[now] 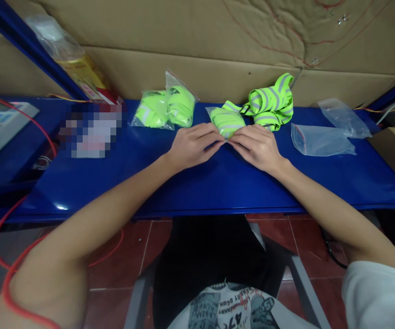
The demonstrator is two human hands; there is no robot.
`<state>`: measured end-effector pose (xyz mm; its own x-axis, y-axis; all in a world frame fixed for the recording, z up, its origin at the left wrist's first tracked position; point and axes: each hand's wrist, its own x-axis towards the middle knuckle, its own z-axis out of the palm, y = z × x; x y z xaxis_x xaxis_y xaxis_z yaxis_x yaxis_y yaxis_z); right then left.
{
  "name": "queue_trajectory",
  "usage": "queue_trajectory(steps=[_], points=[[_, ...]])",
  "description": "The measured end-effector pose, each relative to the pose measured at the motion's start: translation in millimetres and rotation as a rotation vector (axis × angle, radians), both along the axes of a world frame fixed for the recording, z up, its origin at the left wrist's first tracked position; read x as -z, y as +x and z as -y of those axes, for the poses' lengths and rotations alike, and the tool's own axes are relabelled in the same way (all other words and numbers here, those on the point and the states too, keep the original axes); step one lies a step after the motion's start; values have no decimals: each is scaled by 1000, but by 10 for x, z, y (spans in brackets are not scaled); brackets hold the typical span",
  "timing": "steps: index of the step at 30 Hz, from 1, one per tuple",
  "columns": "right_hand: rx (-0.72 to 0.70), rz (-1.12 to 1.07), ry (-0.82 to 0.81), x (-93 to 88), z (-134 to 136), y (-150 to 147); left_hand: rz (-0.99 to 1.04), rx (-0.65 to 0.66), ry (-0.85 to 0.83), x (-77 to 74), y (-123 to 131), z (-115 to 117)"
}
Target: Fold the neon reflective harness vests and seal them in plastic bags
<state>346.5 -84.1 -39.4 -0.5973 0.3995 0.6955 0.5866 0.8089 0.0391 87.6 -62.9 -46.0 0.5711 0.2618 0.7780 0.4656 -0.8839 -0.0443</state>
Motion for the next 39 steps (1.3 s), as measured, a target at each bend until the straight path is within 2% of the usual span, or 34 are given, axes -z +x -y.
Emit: queue_trajectory(steps=[7,13,17,22,28,36,39], points=[[-9,12,66,-32,32,-42,-10,15,37,25,-2,9],[46,-8,-21,-34,13,-47,13,-2,-10,33,11,25],[33,17,-13,-53,19,-27,47,-12,-17,42,38,23],[21,47,20,-54,36,-28,-10,-29,60,47,44,14],[38,-1,-19,-8,-3,-18,-30,-53,140,23,26,-4],[63,-38,-94,-17,-8,-13,-35,-57,-1,24,-9,7],[65,-40,-124,-33,-6,-3,-25,-53,16,25,9,16]])
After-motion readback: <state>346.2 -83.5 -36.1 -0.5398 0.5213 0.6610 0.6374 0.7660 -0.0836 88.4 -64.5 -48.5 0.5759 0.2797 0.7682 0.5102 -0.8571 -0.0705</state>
